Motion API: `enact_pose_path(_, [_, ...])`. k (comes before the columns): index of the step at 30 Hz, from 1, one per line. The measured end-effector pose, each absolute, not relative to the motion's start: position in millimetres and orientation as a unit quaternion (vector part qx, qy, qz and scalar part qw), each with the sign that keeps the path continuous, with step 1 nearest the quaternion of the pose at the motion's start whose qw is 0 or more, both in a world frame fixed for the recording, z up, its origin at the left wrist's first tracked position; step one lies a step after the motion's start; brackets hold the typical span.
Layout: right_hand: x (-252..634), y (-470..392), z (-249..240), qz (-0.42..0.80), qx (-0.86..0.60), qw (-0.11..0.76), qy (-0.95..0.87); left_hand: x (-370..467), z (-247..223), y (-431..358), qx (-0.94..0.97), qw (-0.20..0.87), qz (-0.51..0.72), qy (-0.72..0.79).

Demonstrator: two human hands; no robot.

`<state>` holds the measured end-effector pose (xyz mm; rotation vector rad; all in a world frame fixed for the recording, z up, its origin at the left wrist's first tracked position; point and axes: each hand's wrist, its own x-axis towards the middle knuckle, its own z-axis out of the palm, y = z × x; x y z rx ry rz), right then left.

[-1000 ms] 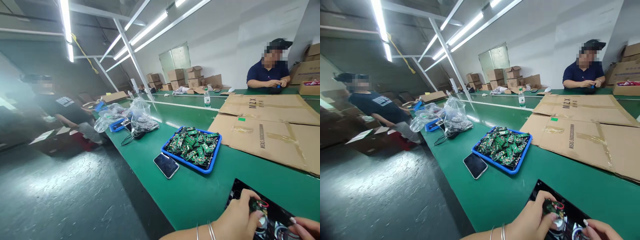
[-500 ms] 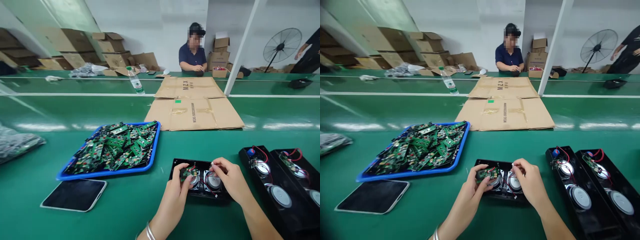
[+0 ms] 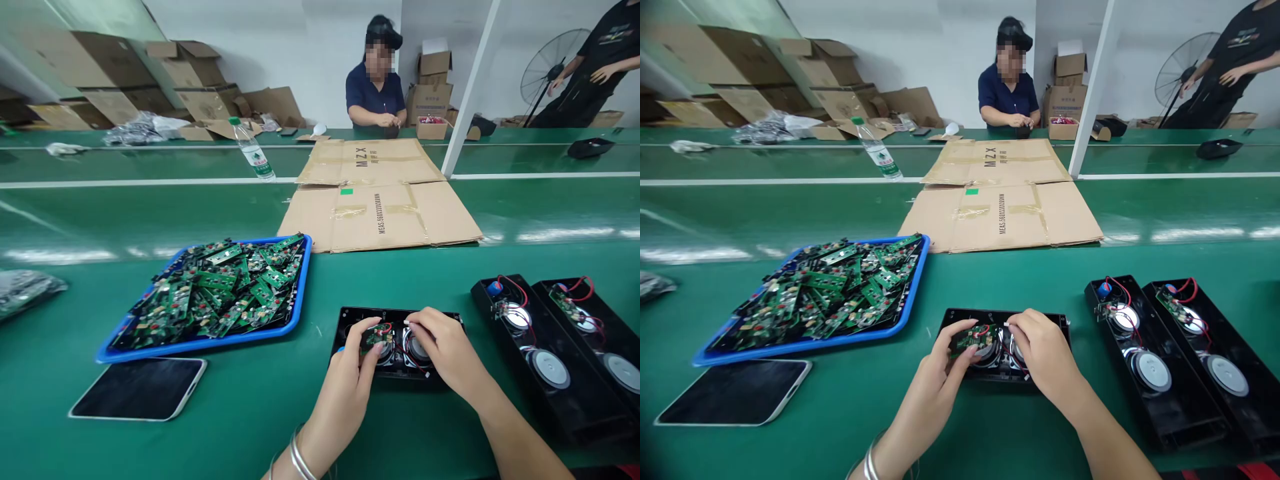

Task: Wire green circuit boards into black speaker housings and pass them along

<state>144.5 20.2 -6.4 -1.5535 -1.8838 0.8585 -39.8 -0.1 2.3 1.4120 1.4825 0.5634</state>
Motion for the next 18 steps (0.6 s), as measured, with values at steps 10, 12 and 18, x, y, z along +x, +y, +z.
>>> enact_pose_path(10, [137.5,14.0,0.0,0.367,-0.549,0.232,-0.714,-38.2,2.8,0.5,0.598,0.472,0.239,0.601])
enact_pose_path(12, [133.9,13.3,-2.0,0.342,-0.539,0.221,-0.737,-37.8,3.7,0.2,0.601,0.467,0.242,0.601])
enact_pose_path(18, [131.0,13.4,-7.1,0.286,-0.514,0.263,-0.765,-37.4,6.2,0.3,0.602,0.463,0.250,0.601])
